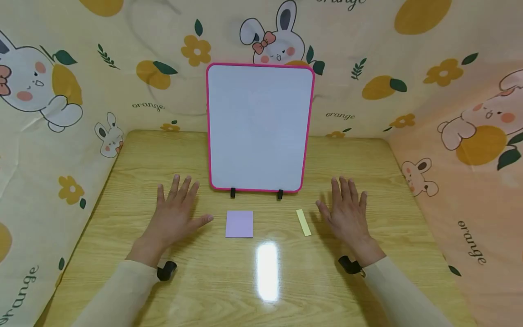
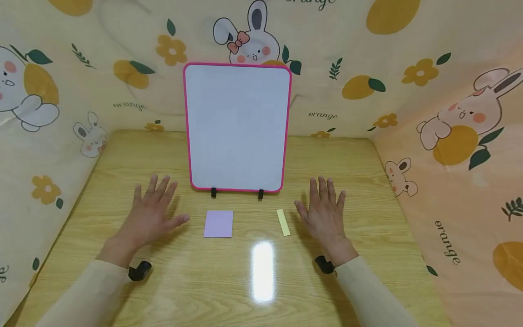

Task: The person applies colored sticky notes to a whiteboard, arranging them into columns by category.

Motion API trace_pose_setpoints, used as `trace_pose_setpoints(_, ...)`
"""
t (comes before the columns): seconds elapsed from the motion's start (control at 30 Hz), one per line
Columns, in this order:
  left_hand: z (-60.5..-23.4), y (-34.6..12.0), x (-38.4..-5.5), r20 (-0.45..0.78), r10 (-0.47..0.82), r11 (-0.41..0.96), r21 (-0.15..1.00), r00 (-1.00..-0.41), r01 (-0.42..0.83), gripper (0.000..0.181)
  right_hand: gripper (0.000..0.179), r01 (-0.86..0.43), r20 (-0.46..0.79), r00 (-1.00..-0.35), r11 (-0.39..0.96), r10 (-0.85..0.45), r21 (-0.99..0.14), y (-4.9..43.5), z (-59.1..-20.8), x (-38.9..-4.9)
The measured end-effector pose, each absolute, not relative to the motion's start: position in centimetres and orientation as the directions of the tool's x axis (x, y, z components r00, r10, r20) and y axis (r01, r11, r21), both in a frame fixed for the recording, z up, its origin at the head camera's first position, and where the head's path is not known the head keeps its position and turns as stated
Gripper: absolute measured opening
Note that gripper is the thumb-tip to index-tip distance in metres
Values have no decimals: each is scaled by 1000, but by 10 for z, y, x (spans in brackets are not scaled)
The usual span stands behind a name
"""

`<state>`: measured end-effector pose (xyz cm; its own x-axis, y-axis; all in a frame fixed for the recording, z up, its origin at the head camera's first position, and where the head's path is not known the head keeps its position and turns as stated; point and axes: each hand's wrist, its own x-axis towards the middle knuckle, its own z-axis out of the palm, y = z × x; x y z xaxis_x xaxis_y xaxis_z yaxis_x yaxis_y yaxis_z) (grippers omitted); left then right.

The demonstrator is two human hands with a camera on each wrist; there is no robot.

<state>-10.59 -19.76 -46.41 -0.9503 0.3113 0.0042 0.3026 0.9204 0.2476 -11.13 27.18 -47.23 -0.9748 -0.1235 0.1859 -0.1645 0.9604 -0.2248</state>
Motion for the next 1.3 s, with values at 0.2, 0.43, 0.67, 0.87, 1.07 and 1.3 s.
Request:
trace_pose_setpoints(0.2,-470,-183,-98,35,410,883,236,-911,406,97,72,-313,428,-878,934,-217,-170,266,-475,-113)
trace_pose_setpoints(0.43,-480,-171,-90,71,554,794,253,-830,552,89,65,-456,545,-765,886,-343,-82,244,-479,-116)
trace_pose_setpoints(0.67,-489,-170,-94,60,686,686,281,-725,672,85,60,-537,476,-756,842,-449,-59,210,-478,-110)
trace_pose_setpoints(0.87,-495,-170,-102,21,738,638,304,-675,707,89,61,-616,417,-714,788,-563,9,184,-479,-105)
trace_pose_setpoints(1.07,-499,-166,-106,-3,757,619,322,-653,716,88,58,-669,344,-694,743,-632,16,165,-483,-97)
trace_pose_setpoints(1.3,-499,-156,-106,-74,761,631,316,-644,709,87,52,-715,280,-662,698,-696,44,151,-489,-92)
